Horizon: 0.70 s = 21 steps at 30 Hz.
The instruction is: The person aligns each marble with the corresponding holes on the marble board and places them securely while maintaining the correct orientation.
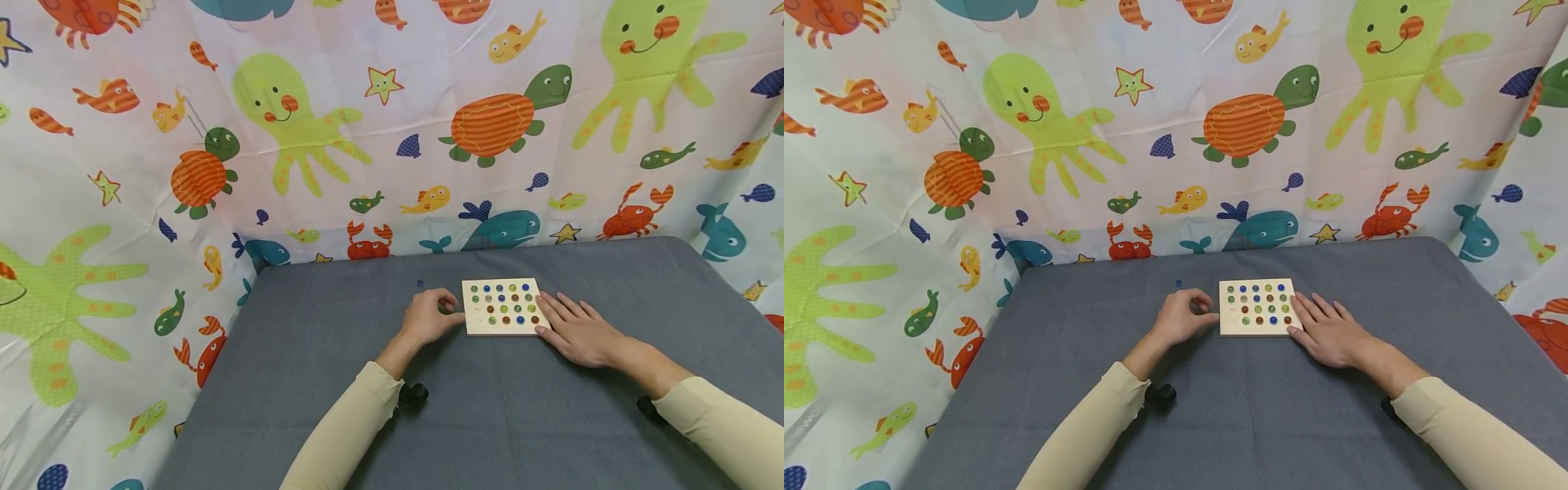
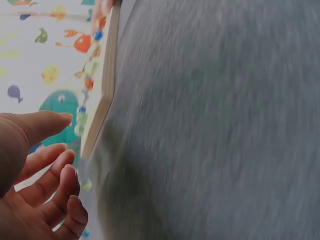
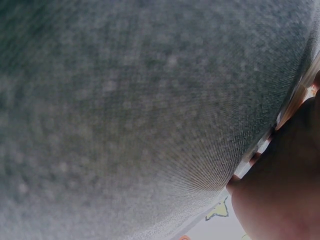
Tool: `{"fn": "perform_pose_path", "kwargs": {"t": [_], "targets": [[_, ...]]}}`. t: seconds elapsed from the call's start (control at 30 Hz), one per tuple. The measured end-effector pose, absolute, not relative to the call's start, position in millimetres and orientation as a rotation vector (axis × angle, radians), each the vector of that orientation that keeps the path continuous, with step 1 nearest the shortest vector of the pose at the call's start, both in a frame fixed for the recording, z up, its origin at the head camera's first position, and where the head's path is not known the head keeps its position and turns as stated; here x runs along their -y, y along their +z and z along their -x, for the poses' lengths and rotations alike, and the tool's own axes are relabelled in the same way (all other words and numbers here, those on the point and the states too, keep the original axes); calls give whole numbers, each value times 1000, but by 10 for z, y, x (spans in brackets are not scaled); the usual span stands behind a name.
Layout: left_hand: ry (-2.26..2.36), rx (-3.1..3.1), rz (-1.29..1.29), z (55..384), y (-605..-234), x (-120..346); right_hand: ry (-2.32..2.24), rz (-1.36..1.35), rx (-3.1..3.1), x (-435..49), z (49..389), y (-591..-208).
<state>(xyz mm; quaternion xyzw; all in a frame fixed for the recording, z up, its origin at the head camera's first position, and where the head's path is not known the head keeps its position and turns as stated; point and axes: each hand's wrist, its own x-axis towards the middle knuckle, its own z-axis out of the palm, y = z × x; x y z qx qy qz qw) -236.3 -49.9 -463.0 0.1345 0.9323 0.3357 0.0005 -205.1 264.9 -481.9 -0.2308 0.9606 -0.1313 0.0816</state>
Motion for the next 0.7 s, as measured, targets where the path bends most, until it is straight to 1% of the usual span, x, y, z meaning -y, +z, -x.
{"fn": "perform_pose_path", "kwargs": {"t": [0.3,0.7], "targets": [[1006,-2969,-314,2535,-4612,681,-400,676,-2857,-2668,2079,-4808],[892,-2929,-269,2693,-4633,603,-406,694,-2850,-2664,2086,-4746]]}}
